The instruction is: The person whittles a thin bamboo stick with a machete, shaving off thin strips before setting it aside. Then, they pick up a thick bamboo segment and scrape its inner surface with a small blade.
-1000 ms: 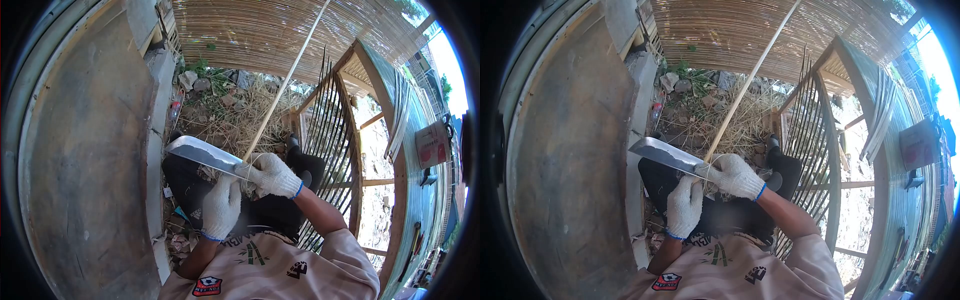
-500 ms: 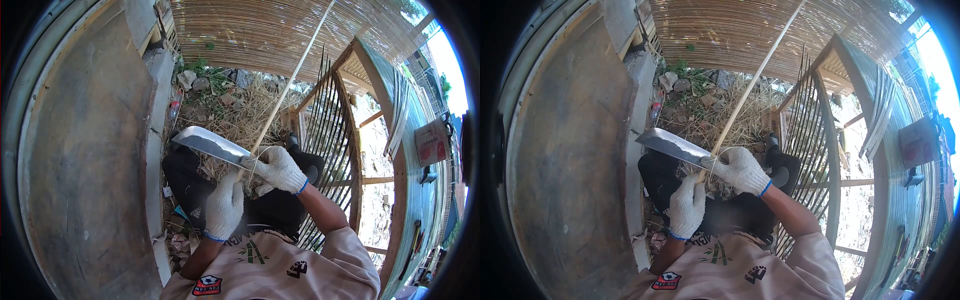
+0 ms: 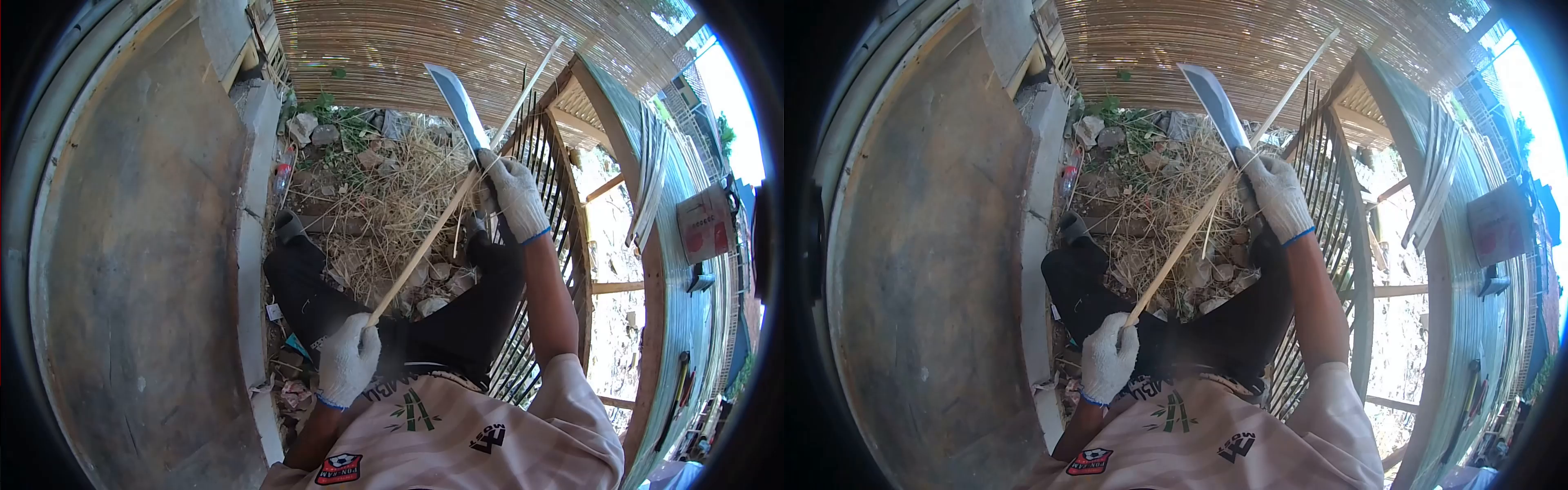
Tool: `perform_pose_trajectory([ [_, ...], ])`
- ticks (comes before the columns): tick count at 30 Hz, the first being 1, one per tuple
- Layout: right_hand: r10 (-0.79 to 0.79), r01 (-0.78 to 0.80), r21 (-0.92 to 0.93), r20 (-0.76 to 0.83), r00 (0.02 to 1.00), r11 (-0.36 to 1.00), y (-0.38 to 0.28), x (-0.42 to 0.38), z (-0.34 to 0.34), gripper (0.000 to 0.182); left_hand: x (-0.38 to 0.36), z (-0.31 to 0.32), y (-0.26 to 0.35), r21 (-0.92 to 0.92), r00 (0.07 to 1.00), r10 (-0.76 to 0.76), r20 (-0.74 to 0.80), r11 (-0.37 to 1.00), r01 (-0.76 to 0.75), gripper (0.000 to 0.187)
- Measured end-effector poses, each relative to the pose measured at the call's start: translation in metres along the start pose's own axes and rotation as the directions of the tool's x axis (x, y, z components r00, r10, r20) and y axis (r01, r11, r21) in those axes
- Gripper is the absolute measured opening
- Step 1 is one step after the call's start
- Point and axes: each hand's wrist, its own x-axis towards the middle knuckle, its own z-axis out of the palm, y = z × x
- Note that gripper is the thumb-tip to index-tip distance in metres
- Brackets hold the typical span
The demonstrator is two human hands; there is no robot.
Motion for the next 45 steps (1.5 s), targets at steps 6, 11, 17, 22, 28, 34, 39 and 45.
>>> perform_pose_trajectory([
  [6,0.079,-0.078,-0.019,0.075,0.994,0.997,-0.005,-0.015,0.007,0.045,0.000,-0.012,-0.003,-0.077,0.985,-0.118,0.123,0.989,0.128,0.013],
  [11,0.175,-0.113,-0.157,0.469,0.866,0.981,0.018,-0.075,0.057,0.052,0.028,0.004,0.013,-0.335,0.918,-0.308,0.249,0.862,0.380,0.029],
  [17,0.155,-0.086,-0.143,0.601,0.784,0.986,0.035,-0.113,0.089,0.051,0.041,0.007,0.025,-0.506,0.856,-0.387,0.344,0.691,0.516,0.033],
  [22,0.207,-0.118,-0.202,0.512,0.834,0.972,0.033,-0.091,0.075,0.055,0.022,0.010,0.004,-0.525,0.798,-0.412,0.440,0.603,0.601,0.030],
  [28,0.219,-0.144,-0.174,0.569,0.792,0.974,0.044,-0.104,0.080,0.056,0.028,0.018,0.013,-0.485,0.838,-0.396,0.376,0.686,0.542,0.031],
  [34,0.219,-0.164,-0.145,0.654,0.724,0.976,0.046,-0.115,0.089,0.053,0.035,0.016,0.010,-0.367,0.881,-0.372,0.292,0.807,0.462,0.035],
  [39,0.161,-0.104,-0.137,0.522,0.838,0.985,0.047,-0.109,0.088,0.049,0.032,0.010,0.009,-0.355,0.896,-0.338,0.289,0.831,0.428,0.033],
  [45,0.151,-0.155,0.004,0.188,0.970,0.988,0.037,-0.050,0.029,0.047,-0.007,0.009,-0.004,-0.410,0.822,-0.370,0.432,0.731,0.545,0.026],
])
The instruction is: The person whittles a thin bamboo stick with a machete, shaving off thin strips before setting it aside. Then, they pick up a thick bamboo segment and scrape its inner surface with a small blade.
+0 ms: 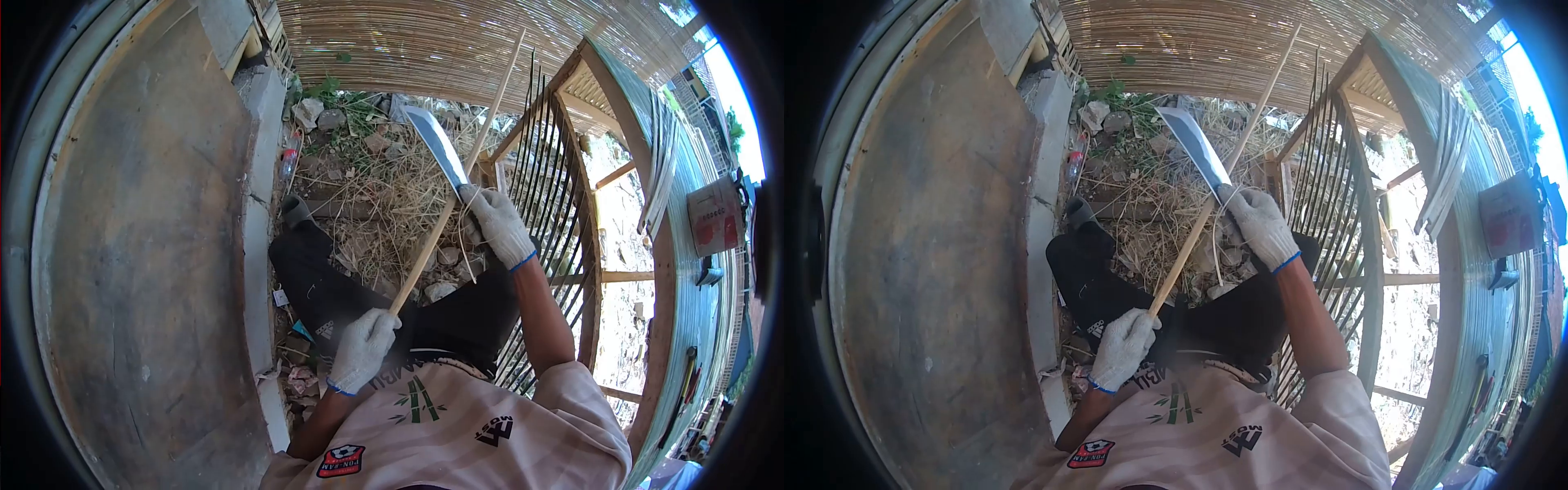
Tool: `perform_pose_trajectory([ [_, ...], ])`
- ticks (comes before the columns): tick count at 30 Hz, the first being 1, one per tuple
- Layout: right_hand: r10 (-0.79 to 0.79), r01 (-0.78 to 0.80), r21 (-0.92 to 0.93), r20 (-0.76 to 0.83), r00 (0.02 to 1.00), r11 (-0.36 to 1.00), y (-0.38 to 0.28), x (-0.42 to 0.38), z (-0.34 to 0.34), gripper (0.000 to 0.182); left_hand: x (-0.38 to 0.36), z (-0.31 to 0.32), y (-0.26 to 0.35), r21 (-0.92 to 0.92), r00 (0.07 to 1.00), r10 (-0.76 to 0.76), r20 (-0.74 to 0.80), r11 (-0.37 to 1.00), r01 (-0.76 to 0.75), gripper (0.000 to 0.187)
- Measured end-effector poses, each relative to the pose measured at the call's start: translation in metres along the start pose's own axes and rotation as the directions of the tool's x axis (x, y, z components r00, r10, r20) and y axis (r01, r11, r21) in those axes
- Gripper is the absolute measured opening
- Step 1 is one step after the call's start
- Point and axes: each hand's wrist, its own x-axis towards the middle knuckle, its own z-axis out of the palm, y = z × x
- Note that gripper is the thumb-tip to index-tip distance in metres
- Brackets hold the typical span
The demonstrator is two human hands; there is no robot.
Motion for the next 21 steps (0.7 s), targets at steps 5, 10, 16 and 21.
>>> perform_pose_trajectory([
  [5,0.125,-0.051,-0.208,0.361,0.924,0.977,0.010,-0.046,0.039,0.056,0.028,0.012,0.017,-0.056,1.000,-0.008,-0.009,0.998,0.007,0.029],
  [10,0.132,-0.074,-0.140,0.473,0.871,0.987,0.035,-0.054,0.069,0.057,0.029,0.009,0.027,0.138,0.993,0.078,-0.089,0.988,-0.065,0.033],
  [16,0.110,-0.039,-0.170,0.430,0.896,0.985,0.024,-0.051,0.071,0.053,0.026,0.006,0.023,0.018,0.997,0.008,-0.082,1.000,-0.007,0.034],
  [21,0.114,-0.041,-0.180,0.413,0.903,0.983,0.016,-0.045,0.068,0.048,0.023,0.003,0.024,0.059,0.996,0.029,-0.082,0.998,-0.024,0.032],
])
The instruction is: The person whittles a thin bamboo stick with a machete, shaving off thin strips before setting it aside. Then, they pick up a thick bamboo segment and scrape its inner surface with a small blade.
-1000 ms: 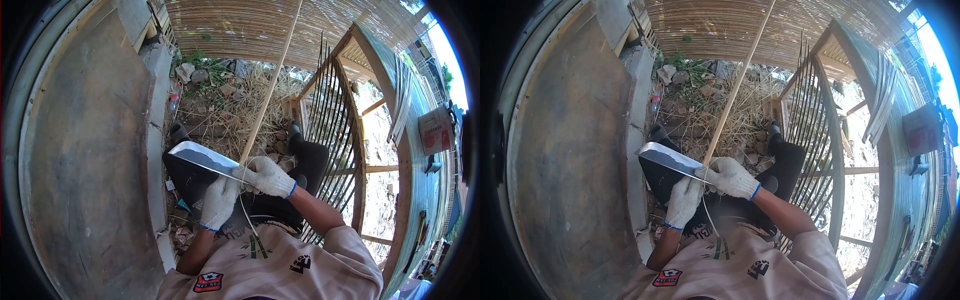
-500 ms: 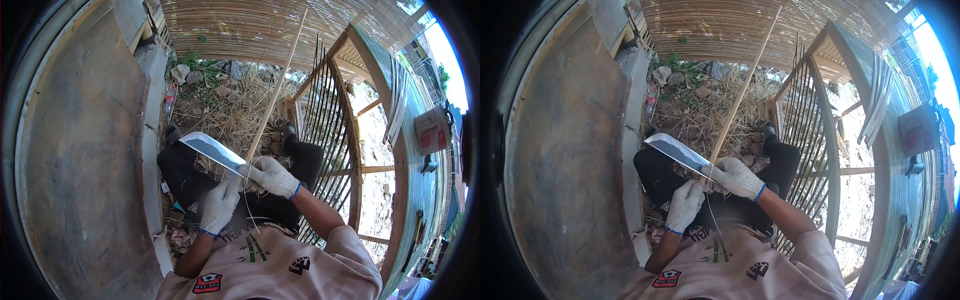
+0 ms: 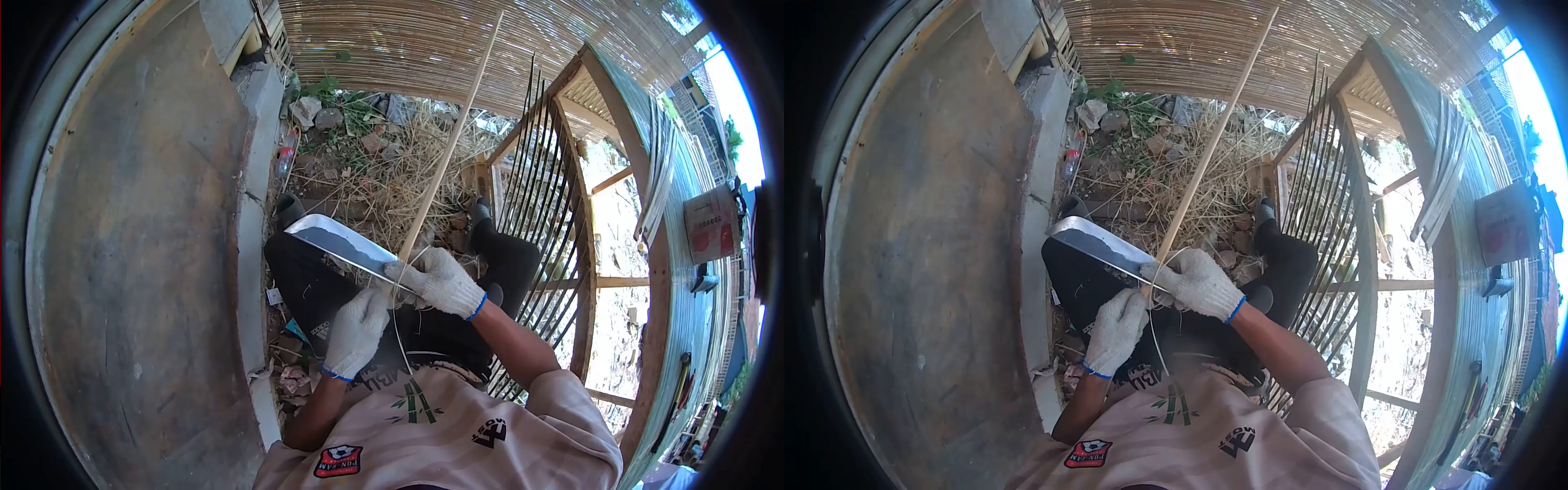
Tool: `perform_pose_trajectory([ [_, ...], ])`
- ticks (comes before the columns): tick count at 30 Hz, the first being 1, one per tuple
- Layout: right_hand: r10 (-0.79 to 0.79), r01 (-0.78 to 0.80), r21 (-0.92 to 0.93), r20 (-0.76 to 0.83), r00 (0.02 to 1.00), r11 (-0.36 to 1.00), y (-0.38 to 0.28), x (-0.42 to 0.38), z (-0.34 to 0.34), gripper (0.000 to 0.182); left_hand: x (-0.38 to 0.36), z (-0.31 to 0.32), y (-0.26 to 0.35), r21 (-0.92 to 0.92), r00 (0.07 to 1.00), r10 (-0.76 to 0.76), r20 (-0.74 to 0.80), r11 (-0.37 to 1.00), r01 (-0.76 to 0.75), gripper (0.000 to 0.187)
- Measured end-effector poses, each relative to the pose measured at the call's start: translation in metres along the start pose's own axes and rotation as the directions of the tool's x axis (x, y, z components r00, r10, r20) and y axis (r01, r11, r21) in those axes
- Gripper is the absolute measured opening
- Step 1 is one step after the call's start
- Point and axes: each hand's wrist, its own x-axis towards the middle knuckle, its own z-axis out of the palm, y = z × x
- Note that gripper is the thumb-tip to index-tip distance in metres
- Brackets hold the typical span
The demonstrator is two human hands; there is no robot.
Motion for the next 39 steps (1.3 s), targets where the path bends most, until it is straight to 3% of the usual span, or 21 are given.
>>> perform_pose_trajectory([
  [3,-0.027,0.019,-0.118,-0.066,0.997,0.993,0.009,0.008,-0.001,0.056,0.000,-0.001,0.000,0.059,0.999,0.037,-0.019,0.998,-0.035,0.031],
  [6,0.013,-0.017,-0.008,-0.296,0.955,1.000,-0.003,0.015,-0.024,0.057,-0.010,-0.003,-0.019,0.037,1.000,0.013,-0.009,0.999,-0.012,0.030],
  [7,-0.002,0.036,0.107,-0.302,0.953,0.994,-0.011,0.013,-0.039,0.055,-0.015,-0.005,-0.021,0.037,1.000,0.010,-0.007,0.999,-0.010,0.030],
  [10,-0.019,0.085,0.157,-0.382,0.924,0.984,-0.006,0.024,-0.065,0.054,-0.029,-0.010,-0.028,0.117,1.000,0.010,0.016,0.993,-0.012,0.028],
  [12,-0.034,-0.015,-0.108,-0.435,0.900,0.994,-0.010,0.020,-0.073,0.055,-0.031,-0.012,-0.031,0.103,1.000,0.008,0.030,0.995,-0.011,0.028],
  [15,0.026,-0.029,-0.001,-0.414,0.910,1.000,-0.014,0.019,-0.081,0.052,-0.035,-0.023,-0.039,0.116,0.999,0.024,0.033,0.993,-0.028,0.028],
  [19,-0.029,0.095,0.143,-0.410,0.912,0.985,-0.013,0.024,-0.099,0.059,-0.045,-0.043,-0.052,0.164,0.999,-0.013,0.045,0.987,0.005,0.027],
  [24,-0.022,-0.006,-0.066,-0.410,0.912,0.998,-0.015,0.032,-0.106,0.056,-0.053,-0.049,-0.058,0.036,0.990,-0.122,0.070,0.992,0.119,0.026],
  [28,-0.055,0.055,-0.009,-0.380,0.924,0.998,-0.022,0.031,-0.110,0.057,-0.066,-0.057,-0.066,-0.003,0.990,-0.126,0.070,0.992,0.126,0.021],
  [34,-0.028,-0.005,-0.084,-0.381,0.924,0.996,-0.026,0.039,-0.107,0.056,-0.080,-0.065,-0.071,0.047,0.993,-0.110,0.039,0.993,0.108,0.022],
  [39,-0.037,0.078,0.066,-0.478,0.878,0.995,-0.035,0.042,-0.137,0.042,-0.102,-0.080,-0.090,0.138,0.997,-0.070,0.013,0.988,0.067,0.024],
])
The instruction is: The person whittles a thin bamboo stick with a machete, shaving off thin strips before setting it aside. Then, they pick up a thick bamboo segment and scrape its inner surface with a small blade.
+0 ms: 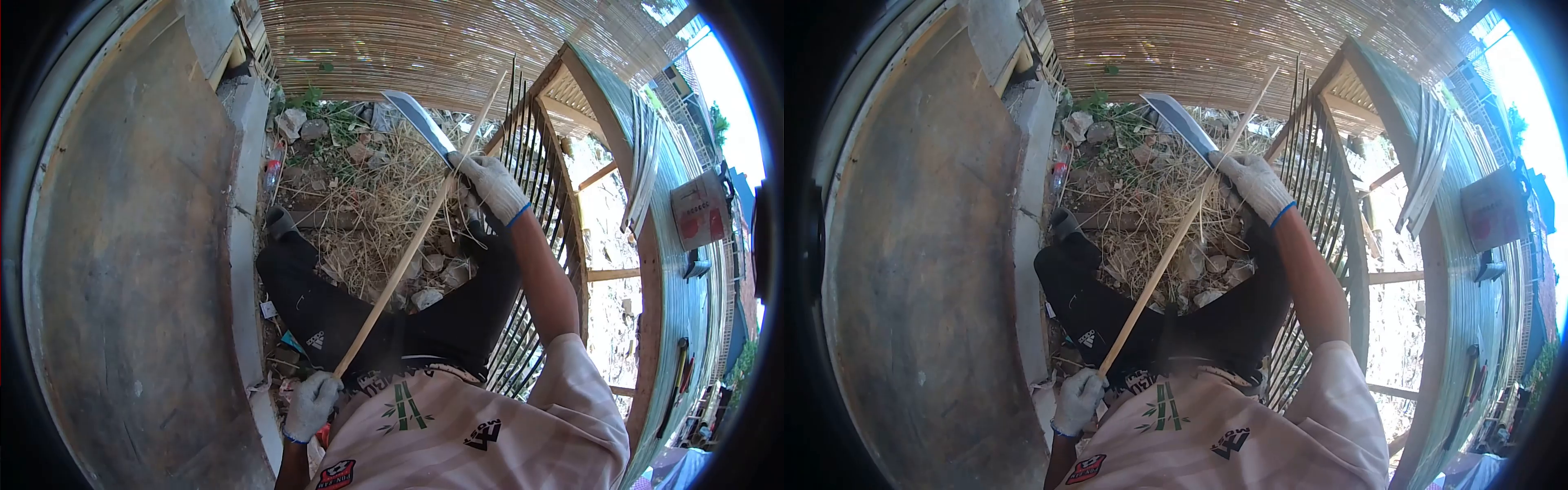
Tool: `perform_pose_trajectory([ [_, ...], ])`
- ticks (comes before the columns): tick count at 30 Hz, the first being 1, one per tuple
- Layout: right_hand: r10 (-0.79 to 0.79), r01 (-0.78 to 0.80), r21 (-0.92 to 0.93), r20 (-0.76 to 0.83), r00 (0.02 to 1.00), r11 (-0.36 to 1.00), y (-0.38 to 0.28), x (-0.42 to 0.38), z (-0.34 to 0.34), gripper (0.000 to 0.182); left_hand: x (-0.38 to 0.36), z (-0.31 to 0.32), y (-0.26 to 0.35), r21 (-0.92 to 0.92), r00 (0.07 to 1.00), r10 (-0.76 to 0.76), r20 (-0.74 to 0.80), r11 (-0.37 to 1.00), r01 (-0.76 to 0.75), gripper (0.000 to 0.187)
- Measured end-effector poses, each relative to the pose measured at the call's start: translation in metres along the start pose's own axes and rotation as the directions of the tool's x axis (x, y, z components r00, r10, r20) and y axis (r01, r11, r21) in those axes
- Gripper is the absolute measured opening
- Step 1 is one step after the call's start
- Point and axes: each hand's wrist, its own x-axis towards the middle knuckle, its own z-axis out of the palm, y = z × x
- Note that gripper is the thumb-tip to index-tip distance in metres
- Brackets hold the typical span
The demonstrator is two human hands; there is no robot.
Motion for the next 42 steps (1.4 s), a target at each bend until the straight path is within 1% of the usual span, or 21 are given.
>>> perform_pose_trajectory([
  [3,-0.018,0.017,0.027,0.029,0.999,0.999,0.001,0.008,-0.011,0.041,-0.011,-0.006,-0.001,0.007,0.999,-0.033,0.008,0.999,0.033,0.023],
  [5,-0.011,0.011,0.019,0.034,0.999,1.000,-0.002,0.010,-0.018,0.043,-0.016,-0.010,-0.007,-0.049,0.994,-0.101,0.031,0.993,0.103,0.021],
  [6,-0.012,0.012,0.016,0.034,0.999,1.000,-0.005,0.011,-0.020,0.043,-0.019,-0.012,-0.012,-0.052,0.994,-0.100,0.031,0.993,0.102,0.021],
  [8,-0.024,0.026,0.039,-0.038,0.999,0.999,-0.011,0.013,-0.021,0.046,-0.027,-0.017,-0.023,-0.099,0.995,-0.093,0.026,0.991,0.096,0.019],
  [9,-0.016,0.011,-0.081,-0.066,0.998,0.997,-0.012,0.023,-0.029,0.048,-0.032,-0.020,-0.030,-0.100,0.995,-0.095,0.023,0.990,0.097,0.019],
  [12,-0.069,0.068,-0.013,-0.100,0.993,0.998,-0.018,0.031,-0.041,0.042,-0.044,-0.030,-0.053,-0.082,0.995,-0.095,-0.003,0.992,0.095,0.020],
  [13,-0.067,0.074,0.067,-0.103,0.992,0.995,-0.022,0.036,-0.045,0.040,-0.049,-0.033,-0.058,-0.028,0.996,-0.081,-0.025,0.996,0.080,0.021],
  [14,-0.043,0.045,0.025,-0.082,0.996,0.999,-0.025,0.035,-0.055,0.040,-0.051,-0.035,-0.063,0.027,0.997,-0.063,-0.047,0.998,0.065,0.022],
  [16,-0.038,0.029,-0.095,-0.093,0.995,0.995,-0.022,0.045,-0.059,0.042,-0.050,-0.036,-0.064,0.032,0.996,-0.075,-0.050,0.997,0.076,0.023],
  [19,-0.087,0.077,-0.102,-0.090,0.992,0.992,-0.022,0.034,-0.048,0.046,-0.035,-0.030,-0.060,0.011,0.995,-0.090,-0.035,0.996,0.091,0.025],
  [20,-0.076,0.048,-0.270,-0.094,0.993,0.962,-0.016,0.038,-0.050,0.049,-0.033,-0.028,-0.058,-0.011,0.994,-0.112,-0.012,0.994,0.112,0.025],
  [21,-0.079,0.067,-0.164,-0.065,0.995,0.984,-0.006,0.033,-0.042,0.050,-0.027,-0.021,-0.041,-0.012,0.993,-0.115,-0.011,0.993,0.115,0.025],
  [22,-0.089,0.087,-0.056,-0.031,0.996,0.995,0.004,0.022,-0.027,0.051,-0.017,-0.011,-0.011,-0.113,0.978,-0.205,0.032,0.972,0.207,0.025],
  [23,-0.027,0.032,-0.127,0.042,0.999,0.991,0.001,0.004,-0.016,0.051,-0.007,-0.003,0.012,-0.204,0.953,-0.291,0.083,0.931,0.302,0.026],
  [24,0.036,-0.013,-0.204,0.111,0.993,0.979,-0.007,-0.015,-0.006,0.051,0.008,0.003,0.016,-0.242,0.956,-0.256,0.140,0.928,0.284,0.027],
  [26,0.119,-0.077,-0.181,0.238,0.964,0.981,-0.007,-0.048,0.020,0.048,0.035,0.018,0.034,-0.318,0.955,-0.211,0.209,0.909,0.271,0.029],
  [28,0.018,0.011,-0.076,0.374,0.927,0.997,0.035,-0.054,0.046,0.047,0.061,0.032,0.056,-0.350,0.953,-0.199,0.226,0.897,0.271,0.030],
  [30,0.040,-0.025,-0.038,0.480,0.877,0.999,0.046,-0.075,0.067,0.047,0.083,0.041,0.067,-0.463,0.945,-0.132,0.300,0.846,0.265,0.032],
  [32,0.027,-0.021,-0.017,0.566,0.824,1.000,0.053,-0.089,0.078,0.055,0.100,0.046,0.083,-0.487,0.939,-0.135,0.317,0.826,0.284,0.032],
  [36,0.038,-0.018,-0.041,0.549,0.835,0.999,0.060,-0.100,0.096,0.052,0.116,0.053,0.098,-0.546,0.920,-0.143,0.365,0.767,0.337,0.034],
  [42,0.085,-0.061,-0.062,0.542,0.836,0.996,0.053,-0.092,0.085,0.052,0.112,0.051,0.091,-0.528,0.923,-0.155,0.353,0.781,0.333,0.034],
])
